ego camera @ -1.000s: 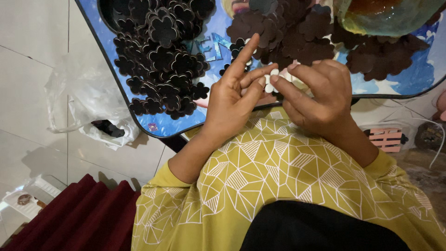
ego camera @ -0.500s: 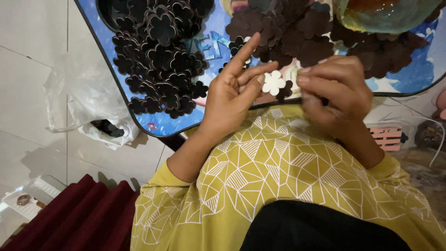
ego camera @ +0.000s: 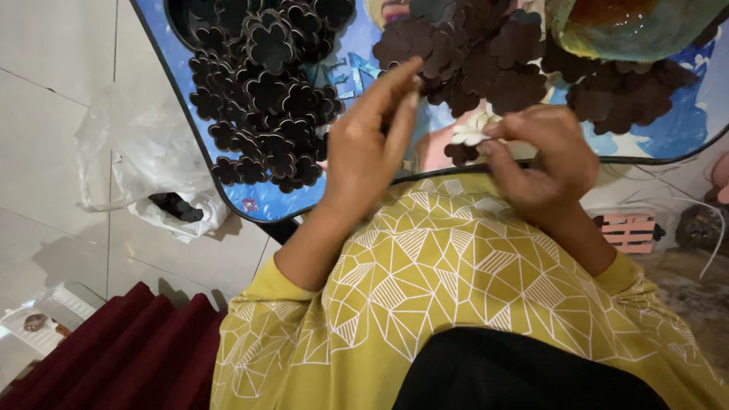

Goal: The person sits on the floor with a tray of dark foam flower cutouts on their lap. They pick up flower pieces one at a time, press and shape the petals by hand, dip them into a container of glue, and place the glued flowers back onto the tray in piles.

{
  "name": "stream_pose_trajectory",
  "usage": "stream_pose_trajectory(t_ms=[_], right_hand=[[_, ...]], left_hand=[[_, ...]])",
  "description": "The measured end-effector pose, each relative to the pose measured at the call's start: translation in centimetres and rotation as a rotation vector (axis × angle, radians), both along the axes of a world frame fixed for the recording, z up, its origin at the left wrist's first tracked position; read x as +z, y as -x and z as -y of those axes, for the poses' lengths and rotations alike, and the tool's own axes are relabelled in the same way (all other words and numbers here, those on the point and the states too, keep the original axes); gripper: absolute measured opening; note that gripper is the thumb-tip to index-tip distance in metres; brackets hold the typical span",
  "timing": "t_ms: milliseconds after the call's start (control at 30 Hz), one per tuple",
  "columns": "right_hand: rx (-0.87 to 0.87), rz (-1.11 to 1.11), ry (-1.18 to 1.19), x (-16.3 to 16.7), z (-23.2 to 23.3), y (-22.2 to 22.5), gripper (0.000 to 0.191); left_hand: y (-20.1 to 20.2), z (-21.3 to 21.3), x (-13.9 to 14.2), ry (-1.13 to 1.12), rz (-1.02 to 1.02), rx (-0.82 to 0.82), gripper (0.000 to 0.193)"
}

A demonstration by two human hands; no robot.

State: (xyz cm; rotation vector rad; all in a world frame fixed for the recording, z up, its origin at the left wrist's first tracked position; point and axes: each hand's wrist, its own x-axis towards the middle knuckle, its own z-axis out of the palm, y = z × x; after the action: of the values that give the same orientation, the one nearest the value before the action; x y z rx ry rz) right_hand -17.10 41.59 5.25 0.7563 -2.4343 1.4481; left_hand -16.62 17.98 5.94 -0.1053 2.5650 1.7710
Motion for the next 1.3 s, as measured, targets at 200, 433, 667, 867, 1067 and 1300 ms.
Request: stream_pose_trajectory(t_ms=[200,433,667,867,1067,1300], right_hand=[[-0.1,0.076,0.028,-0.2,-0.7,-0.5,0.048],[-0.189,0.04,-0.015,-0.4,-2.2,-0.8,0.048],[-0.279,0.116,0.16,-1.8,-4.4,-1.4,0.043],[-0.287,0.1,0.153,-2.4,-5.0,-1.8,0.047],[-0.266,0.138,0.153,-1.9,-4.8,-1.8,0.047],[-0.276,0.576,0.438,0.6,-3.5,-1.8,0.043]], left_hand=[[3.6,1.1,-1.5,0.57,-0.28,0.066,0.039],[4.6,0.7,-1.8,0.675,-0.225,0.087,0.026],[3.0,-1.8,-0.5,0.522,-0.361,-0.006,0.016],[1.8,-3.7,0.0,0.483,-0.266,-0.106,0.025],[1.1,-2.1,-0.9,-0.076,0.058,-0.071,0.014],[0.2,-1.5,-2.5,-0.83,0.393,0.004,0.025]])
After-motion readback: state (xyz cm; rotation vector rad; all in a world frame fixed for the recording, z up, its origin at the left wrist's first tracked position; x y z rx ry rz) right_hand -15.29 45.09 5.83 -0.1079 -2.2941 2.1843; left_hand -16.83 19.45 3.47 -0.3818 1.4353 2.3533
